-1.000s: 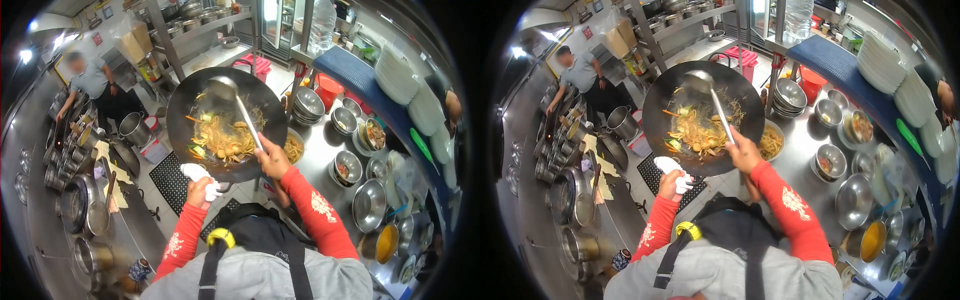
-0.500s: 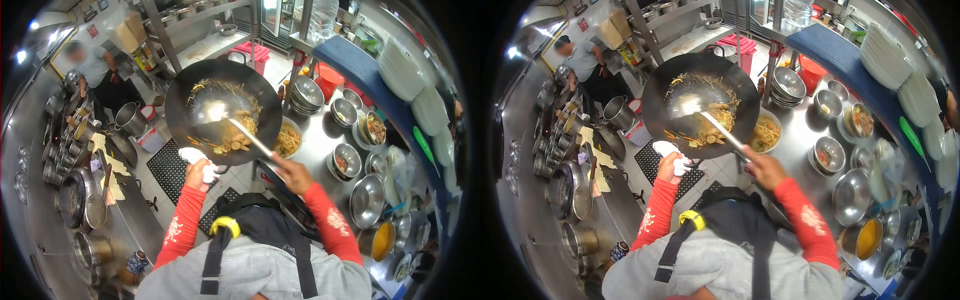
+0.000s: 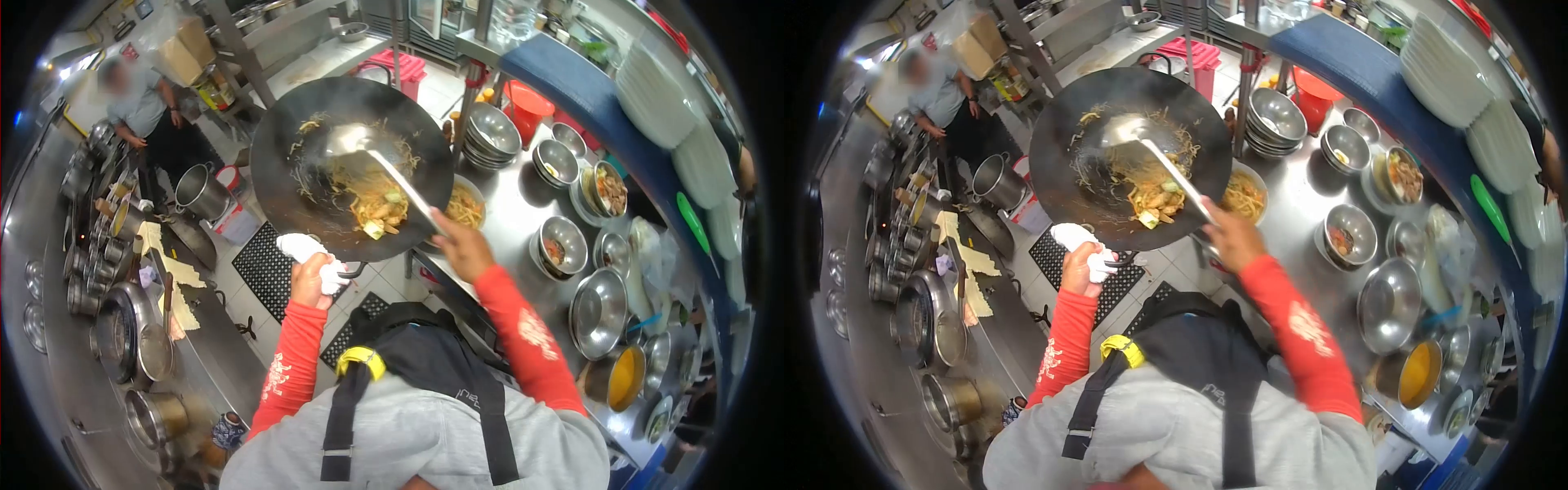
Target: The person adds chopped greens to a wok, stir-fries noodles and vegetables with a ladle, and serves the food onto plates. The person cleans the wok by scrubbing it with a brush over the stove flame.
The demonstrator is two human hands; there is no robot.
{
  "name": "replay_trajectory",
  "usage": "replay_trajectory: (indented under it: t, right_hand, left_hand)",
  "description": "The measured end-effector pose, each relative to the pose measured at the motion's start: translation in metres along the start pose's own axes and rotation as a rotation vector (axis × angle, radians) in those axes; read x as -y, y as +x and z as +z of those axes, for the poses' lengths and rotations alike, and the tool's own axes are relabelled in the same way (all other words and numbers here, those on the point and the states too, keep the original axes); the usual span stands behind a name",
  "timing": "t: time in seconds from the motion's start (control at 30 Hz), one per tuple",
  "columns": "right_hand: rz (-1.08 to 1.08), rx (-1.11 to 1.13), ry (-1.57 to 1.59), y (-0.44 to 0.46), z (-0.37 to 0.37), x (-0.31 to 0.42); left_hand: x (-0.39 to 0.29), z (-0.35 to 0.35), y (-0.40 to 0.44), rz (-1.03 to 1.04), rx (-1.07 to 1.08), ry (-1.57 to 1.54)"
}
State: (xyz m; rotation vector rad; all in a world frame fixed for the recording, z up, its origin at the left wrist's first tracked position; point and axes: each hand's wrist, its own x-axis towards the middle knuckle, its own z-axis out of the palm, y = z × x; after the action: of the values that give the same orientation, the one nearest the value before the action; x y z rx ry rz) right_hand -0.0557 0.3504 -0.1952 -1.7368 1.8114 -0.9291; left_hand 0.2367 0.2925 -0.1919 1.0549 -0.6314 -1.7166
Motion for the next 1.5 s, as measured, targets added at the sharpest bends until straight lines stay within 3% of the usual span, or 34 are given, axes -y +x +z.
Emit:
replay_trajectory:
  t: [0.13, 0.17, 0.23, 0.3, 0.4, 0.57, 0.77, 0.93, 1.07, 1.2, 1.37, 1.5]
  right_hand:
    - [-0.045, 0.001, -0.176, -0.024, 0.015, -0.004]
    - [-0.112, -0.054, -0.214, -0.044, 0.009, -0.019]
    - [0.002, 0.042, -0.381, -0.079, -0.020, -0.039]
    - [-0.017, 0.010, -0.351, -0.099, -0.052, -0.047]
    - [0.058, -0.010, -0.286, -0.092, -0.061, -0.048]
    - [0.000, -0.121, -0.259, -0.033, -0.012, -0.034]
    - [0.085, -0.035, -0.452, -0.086, -0.044, -0.044]
    - [0.101, -0.071, -0.345, -0.115, -0.092, -0.033]
    - [0.112, -0.046, -0.361, -0.098, -0.075, -0.025]
    - [0.138, -0.011, -0.500, -0.077, -0.049, -0.022]
    - [0.215, 0.102, -0.646, -0.099, -0.092, -0.011]
    - [0.177, 0.024, -0.766, -0.116, -0.118, 0.009]
  left_hand:
    - [-0.003, 0.001, 0.003, 0.008, 0.004, -0.004]
    - [-0.005, 0.000, 0.002, 0.008, 0.010, -0.002]
    - [-0.008, -0.004, 0.000, 0.001, 0.024, -0.005]
    - [-0.008, -0.006, -0.001, -0.004, -0.001, -0.003]
    - [-0.005, -0.009, 0.001, 0.014, -0.024, 0.001]
    - [-0.003, 0.000, 0.003, 0.024, -0.031, 0.019]
    - [-0.007, 0.003, 0.010, 0.016, -0.014, 0.021]
    - [-0.002, 0.007, 0.016, 0.028, -0.025, 0.047]
    - [0.000, 0.013, 0.014, 0.041, -0.014, 0.058]
    - [-0.002, 0.015, 0.017, 0.075, -0.020, 0.081]
    - [-0.004, 0.013, 0.028, 0.112, -0.055, 0.087]
    - [-0.004, 0.015, 0.044, 0.106, -0.054, 0.087]
